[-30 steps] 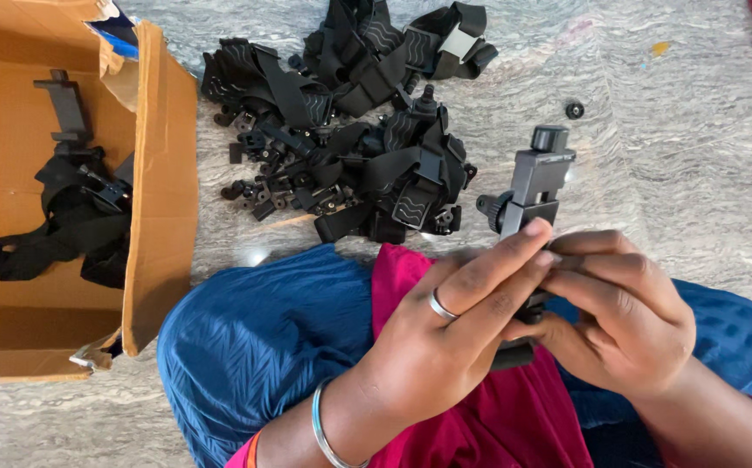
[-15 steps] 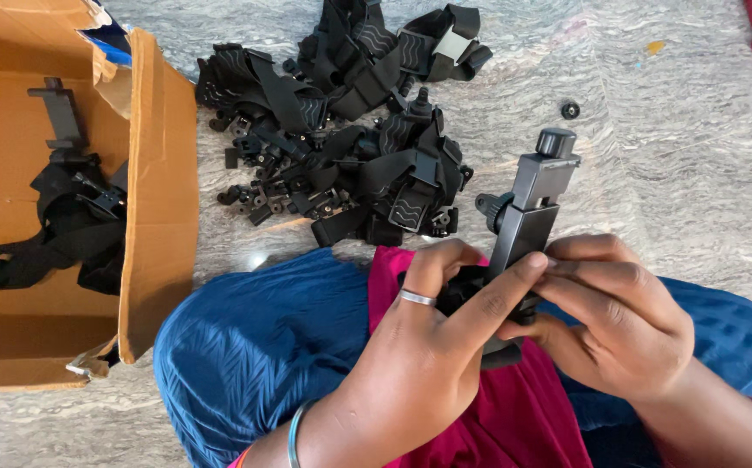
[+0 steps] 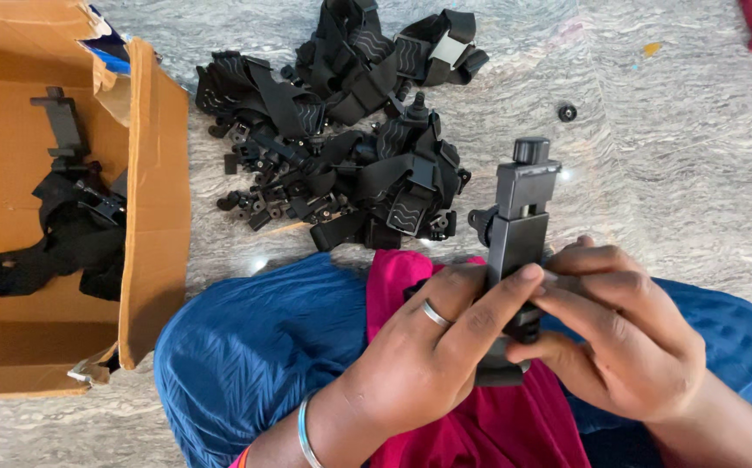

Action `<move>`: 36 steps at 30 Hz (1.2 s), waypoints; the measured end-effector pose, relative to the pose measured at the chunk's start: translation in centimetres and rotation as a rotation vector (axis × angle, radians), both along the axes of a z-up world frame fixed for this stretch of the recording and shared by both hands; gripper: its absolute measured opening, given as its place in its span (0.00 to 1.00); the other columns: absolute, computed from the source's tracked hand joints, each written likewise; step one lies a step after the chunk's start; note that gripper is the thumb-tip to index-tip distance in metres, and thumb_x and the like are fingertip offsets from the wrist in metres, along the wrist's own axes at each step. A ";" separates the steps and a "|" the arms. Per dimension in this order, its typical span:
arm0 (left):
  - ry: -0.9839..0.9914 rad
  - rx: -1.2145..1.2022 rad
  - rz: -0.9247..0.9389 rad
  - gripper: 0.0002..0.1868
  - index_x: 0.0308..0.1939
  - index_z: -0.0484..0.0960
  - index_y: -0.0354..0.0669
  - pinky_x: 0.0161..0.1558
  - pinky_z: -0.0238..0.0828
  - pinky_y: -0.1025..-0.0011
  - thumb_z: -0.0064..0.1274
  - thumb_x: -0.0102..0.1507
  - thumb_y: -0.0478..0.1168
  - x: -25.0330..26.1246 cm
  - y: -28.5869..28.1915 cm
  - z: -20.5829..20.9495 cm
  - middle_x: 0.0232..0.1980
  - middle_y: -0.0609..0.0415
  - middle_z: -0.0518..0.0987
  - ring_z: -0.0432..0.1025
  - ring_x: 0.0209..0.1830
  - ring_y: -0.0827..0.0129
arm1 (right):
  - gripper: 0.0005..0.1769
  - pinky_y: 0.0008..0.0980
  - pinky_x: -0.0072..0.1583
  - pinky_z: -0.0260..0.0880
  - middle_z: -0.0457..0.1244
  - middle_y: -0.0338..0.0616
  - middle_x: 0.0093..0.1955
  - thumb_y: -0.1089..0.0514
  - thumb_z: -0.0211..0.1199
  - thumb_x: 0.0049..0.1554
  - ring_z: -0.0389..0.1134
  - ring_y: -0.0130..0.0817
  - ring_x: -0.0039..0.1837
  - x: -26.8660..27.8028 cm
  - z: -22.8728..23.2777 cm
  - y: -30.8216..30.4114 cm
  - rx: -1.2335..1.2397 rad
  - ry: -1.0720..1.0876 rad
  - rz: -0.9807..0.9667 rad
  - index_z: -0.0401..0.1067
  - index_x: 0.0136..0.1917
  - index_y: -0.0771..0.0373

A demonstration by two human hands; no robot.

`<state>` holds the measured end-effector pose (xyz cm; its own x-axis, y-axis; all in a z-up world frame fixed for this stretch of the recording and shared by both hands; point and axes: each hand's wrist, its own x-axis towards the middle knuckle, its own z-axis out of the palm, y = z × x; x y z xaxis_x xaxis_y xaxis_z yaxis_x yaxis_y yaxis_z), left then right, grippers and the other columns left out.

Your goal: The person sits on the floor and assembles black plastic buckles by hand. They pick up buckle components, align them, and press them together to form complete units. A cardboard box and a pile of parts are visible nearby.

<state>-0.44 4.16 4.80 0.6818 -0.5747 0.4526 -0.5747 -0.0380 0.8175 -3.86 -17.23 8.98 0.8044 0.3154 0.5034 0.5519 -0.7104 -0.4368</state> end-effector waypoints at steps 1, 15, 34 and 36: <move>-0.013 -0.010 -0.019 0.31 0.76 0.63 0.42 0.57 0.74 0.65 0.54 0.70 0.27 0.2 0.1 0.0 0.55 0.47 0.72 0.72 0.53 0.56 | 0.30 0.48 0.56 0.74 0.62 0.51 0.48 0.51 0.77 0.46 0.71 0.50 0.52 -0.2 0.0 0.0 -0.013 -0.024 0.004 0.70 0.53 0.70; -0.034 -0.148 -0.054 0.25 0.71 0.70 0.42 0.56 0.76 0.68 0.54 0.71 0.23 -0.8 0.7 1.3 0.57 0.48 0.74 0.74 0.52 0.60 | 0.23 0.37 0.48 0.75 0.63 0.48 0.49 0.56 0.75 0.54 0.71 0.48 0.50 -2.1 -1.4 0.3 -0.010 -0.266 0.046 0.69 0.52 0.73; 0.393 -0.214 0.440 0.24 0.65 0.75 0.40 0.48 0.77 0.70 0.50 0.65 0.22 2.1 -5.1 -6.2 0.49 0.47 0.80 0.79 0.45 0.66 | 0.16 0.37 0.51 0.72 0.68 0.49 0.51 0.57 0.74 0.53 0.73 0.43 0.52 3.2 -3.4 0.2 0.112 0.220 -0.264 0.77 0.52 0.64; 0.336 -0.187 0.460 0.24 0.65 0.75 0.41 0.48 0.77 0.69 0.51 0.65 0.23 2.0 -5.1 -6.0 0.51 0.45 0.81 0.80 0.46 0.64 | 0.14 0.37 0.50 0.72 0.69 0.49 0.50 0.57 0.73 0.54 0.73 0.43 0.51 3.4 -3.7 0.5 0.149 0.286 -0.278 0.78 0.51 0.65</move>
